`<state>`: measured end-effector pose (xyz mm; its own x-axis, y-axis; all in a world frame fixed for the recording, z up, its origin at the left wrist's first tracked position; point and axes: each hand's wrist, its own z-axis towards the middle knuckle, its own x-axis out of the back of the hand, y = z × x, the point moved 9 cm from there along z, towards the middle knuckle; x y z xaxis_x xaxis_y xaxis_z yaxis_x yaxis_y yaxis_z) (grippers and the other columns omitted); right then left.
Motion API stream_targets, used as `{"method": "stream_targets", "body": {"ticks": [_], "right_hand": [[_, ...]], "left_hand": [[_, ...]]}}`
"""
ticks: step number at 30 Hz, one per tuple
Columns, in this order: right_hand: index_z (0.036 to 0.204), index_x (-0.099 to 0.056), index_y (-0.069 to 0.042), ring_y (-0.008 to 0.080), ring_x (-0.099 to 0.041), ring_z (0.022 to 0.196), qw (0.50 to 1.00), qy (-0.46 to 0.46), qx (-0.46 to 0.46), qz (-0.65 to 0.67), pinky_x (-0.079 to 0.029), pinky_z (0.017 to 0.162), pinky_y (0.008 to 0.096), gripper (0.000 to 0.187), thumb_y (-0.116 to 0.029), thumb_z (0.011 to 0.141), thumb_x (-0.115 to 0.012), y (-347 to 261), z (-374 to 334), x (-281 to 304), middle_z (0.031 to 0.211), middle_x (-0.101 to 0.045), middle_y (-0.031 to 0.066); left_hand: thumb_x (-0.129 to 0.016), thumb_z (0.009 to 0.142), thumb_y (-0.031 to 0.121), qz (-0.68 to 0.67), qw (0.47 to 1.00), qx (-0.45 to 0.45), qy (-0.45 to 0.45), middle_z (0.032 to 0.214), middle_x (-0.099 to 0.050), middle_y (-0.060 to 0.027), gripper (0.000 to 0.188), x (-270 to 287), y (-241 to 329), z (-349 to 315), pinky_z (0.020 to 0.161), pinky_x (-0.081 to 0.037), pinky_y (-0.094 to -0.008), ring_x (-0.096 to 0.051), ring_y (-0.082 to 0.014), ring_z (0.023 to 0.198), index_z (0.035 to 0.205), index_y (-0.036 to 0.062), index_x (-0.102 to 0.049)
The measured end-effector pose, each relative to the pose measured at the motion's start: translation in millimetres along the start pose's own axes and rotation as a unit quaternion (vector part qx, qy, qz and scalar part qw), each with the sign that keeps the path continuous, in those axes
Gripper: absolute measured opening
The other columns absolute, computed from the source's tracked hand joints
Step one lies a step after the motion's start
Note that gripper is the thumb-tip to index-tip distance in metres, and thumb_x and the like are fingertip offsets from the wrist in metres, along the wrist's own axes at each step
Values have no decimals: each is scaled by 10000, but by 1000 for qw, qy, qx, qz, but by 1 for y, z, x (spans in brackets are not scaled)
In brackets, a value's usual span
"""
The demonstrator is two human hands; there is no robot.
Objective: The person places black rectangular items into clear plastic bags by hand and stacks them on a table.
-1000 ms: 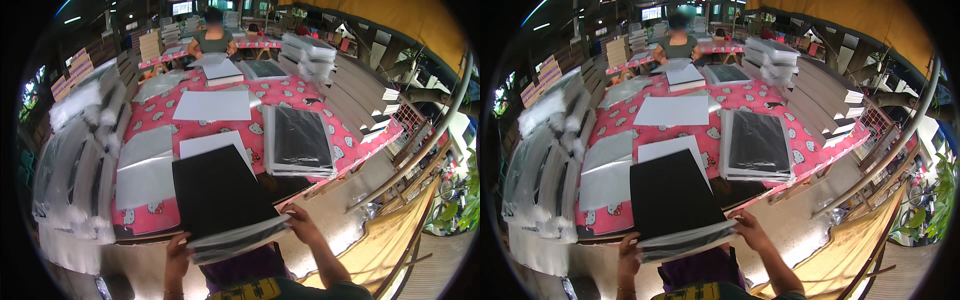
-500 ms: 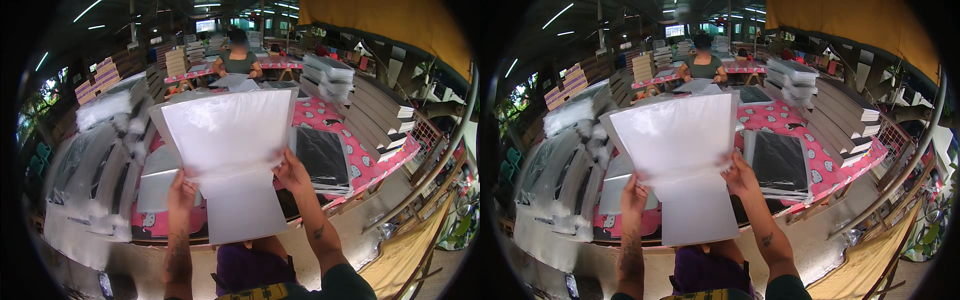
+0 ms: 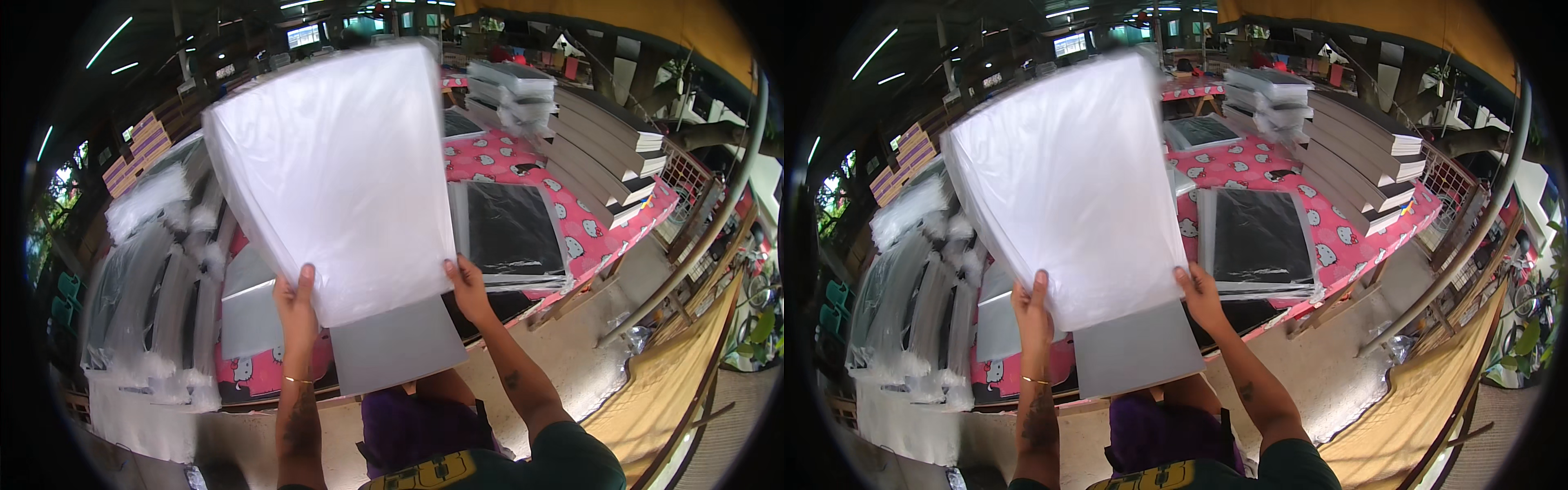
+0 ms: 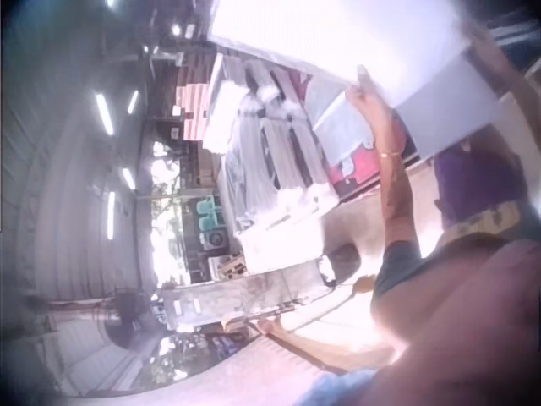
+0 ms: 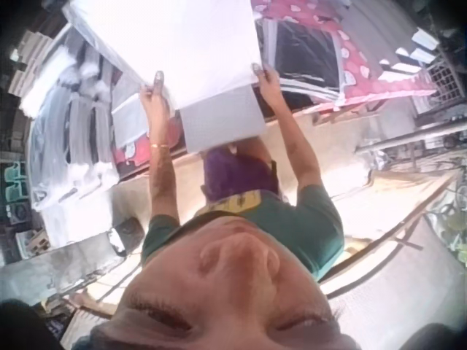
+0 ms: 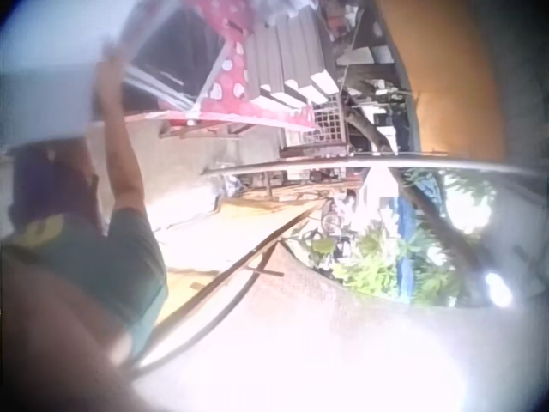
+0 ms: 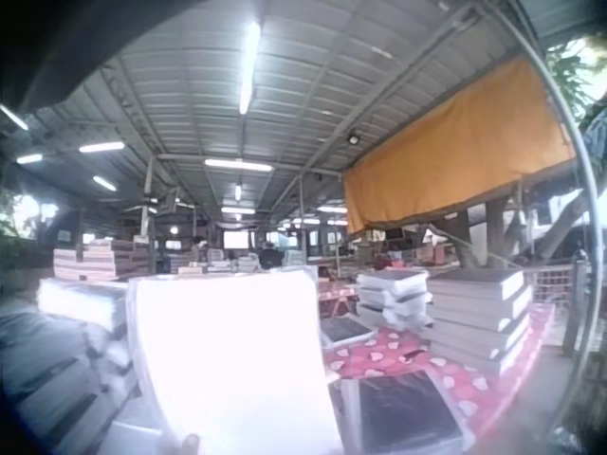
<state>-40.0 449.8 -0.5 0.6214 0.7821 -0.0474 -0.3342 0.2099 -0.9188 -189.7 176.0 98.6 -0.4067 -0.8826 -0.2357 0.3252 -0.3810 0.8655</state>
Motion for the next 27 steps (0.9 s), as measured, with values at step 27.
{"method": "stream_targets", "body": {"ticks": [27], "right_hand": [[1340,-416,-41,264,-504,1129,720,670,-69,-170,-418,946,377,544,-202,868,-631,1,-80,237,1233,-496,130]], "left_hand": [[-566,836,56,611,773,-58,-157,794,-615,-185,107,188,-97,-26,687,-476,-430,-594,-389,780,758,-13,-591]]}}
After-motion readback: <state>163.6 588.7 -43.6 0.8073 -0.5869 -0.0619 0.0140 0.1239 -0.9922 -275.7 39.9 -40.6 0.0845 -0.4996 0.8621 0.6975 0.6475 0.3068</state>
